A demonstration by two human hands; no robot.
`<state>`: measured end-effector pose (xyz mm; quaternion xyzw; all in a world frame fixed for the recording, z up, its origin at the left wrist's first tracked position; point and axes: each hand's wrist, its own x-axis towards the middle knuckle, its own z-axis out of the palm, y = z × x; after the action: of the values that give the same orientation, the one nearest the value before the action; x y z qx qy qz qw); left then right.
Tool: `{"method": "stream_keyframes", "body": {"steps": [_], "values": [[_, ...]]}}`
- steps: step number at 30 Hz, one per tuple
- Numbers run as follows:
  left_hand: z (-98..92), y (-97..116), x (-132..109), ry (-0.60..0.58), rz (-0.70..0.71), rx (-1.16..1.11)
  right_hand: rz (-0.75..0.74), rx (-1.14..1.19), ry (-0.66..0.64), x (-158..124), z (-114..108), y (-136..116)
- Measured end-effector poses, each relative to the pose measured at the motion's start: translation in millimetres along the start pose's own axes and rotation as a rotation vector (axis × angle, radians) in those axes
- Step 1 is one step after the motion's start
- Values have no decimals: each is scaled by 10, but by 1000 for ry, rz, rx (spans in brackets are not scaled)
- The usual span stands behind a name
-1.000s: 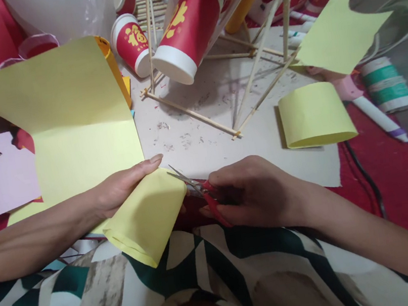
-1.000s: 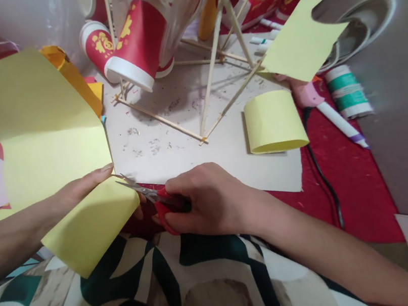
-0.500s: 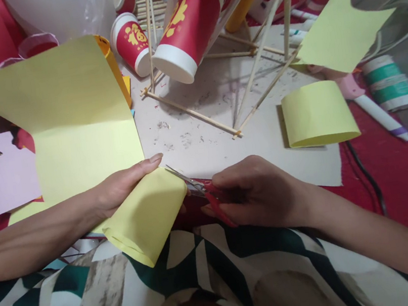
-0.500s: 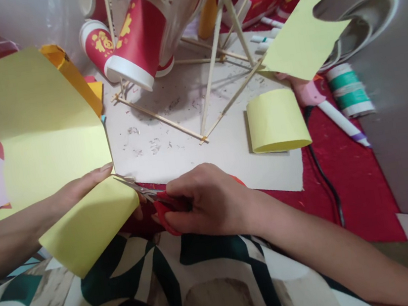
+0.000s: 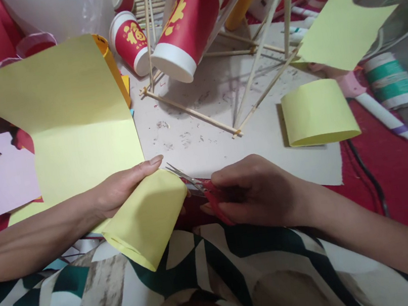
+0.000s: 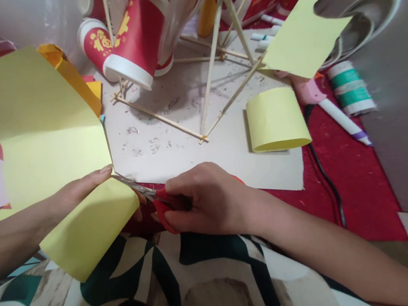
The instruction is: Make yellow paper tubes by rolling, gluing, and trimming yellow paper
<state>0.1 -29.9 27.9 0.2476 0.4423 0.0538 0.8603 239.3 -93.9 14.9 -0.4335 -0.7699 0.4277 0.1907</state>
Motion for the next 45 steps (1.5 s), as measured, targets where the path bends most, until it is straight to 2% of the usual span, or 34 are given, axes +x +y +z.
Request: {"method": "stream_keyframes", "body": {"steps": [6, 12, 21, 32, 37, 45], "values": [[-31, -39, 27, -39, 117, 71, 31, -27, -19, -2, 17, 4], [-53, -62, 21, -10, 98, 96, 43, -65, -11, 2, 24, 0], [-91, -81, 47, -40, 93, 77, 84, -34, 2, -4, 23, -36], [-27, -56, 7, -38, 69, 33, 51, -25, 33, 11, 48, -19], [-21, -48, 2, -10, 71, 33, 43, 8, 3, 5, 36, -11], [-14, -27, -14, 21, 32, 7, -37, -29, 26, -5, 32, 21]]}}
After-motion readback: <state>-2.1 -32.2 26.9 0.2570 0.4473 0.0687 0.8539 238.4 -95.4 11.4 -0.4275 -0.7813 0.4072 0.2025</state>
